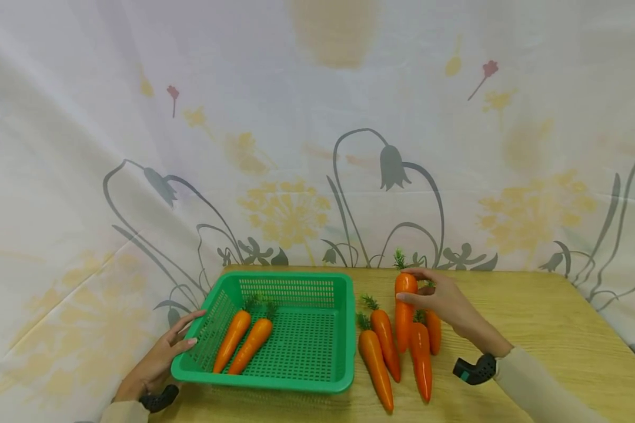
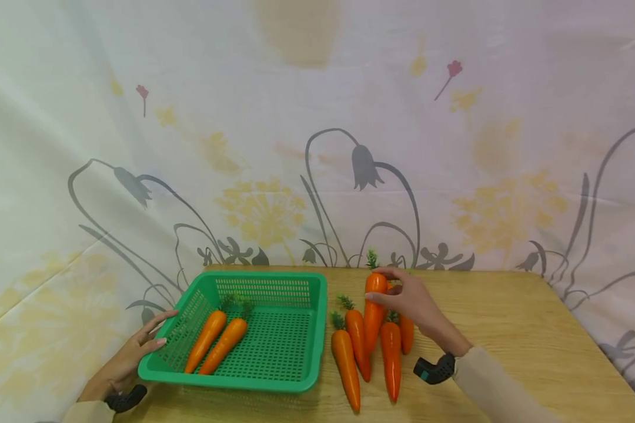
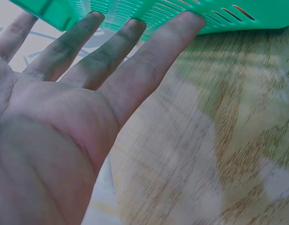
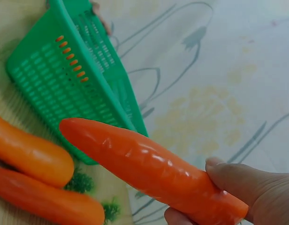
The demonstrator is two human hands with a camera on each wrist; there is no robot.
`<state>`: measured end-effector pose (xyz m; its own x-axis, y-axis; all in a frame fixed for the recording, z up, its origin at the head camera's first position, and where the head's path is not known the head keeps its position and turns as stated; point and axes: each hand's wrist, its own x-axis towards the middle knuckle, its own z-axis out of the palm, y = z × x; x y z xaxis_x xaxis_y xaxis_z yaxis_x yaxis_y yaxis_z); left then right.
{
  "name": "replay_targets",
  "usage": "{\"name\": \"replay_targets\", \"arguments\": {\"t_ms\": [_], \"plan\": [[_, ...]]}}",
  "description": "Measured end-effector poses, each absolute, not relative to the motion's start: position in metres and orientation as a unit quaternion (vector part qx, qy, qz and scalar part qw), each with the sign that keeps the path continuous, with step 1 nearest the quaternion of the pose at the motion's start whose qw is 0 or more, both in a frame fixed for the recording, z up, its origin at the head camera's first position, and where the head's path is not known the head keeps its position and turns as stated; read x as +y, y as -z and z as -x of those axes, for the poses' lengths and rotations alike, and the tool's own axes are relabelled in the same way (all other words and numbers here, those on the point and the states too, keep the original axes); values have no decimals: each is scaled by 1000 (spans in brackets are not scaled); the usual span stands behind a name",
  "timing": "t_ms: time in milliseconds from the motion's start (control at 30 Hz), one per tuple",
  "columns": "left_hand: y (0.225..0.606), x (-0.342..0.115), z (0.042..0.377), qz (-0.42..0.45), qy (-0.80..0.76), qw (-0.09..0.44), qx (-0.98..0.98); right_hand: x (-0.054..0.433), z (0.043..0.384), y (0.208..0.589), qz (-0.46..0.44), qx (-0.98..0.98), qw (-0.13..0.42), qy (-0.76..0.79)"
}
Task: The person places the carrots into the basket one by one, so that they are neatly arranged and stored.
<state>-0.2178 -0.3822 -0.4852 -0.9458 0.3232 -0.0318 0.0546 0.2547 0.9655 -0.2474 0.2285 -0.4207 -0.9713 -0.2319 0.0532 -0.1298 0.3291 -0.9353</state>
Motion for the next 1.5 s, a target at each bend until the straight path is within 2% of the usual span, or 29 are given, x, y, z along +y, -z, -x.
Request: {"name": "replay_targets", "arguments": {"t_ms": [1500], "plan": [[488, -384, 218, -119, -586, 101, 795, 100, 279, 404, 208, 753, 113, 614]]}}
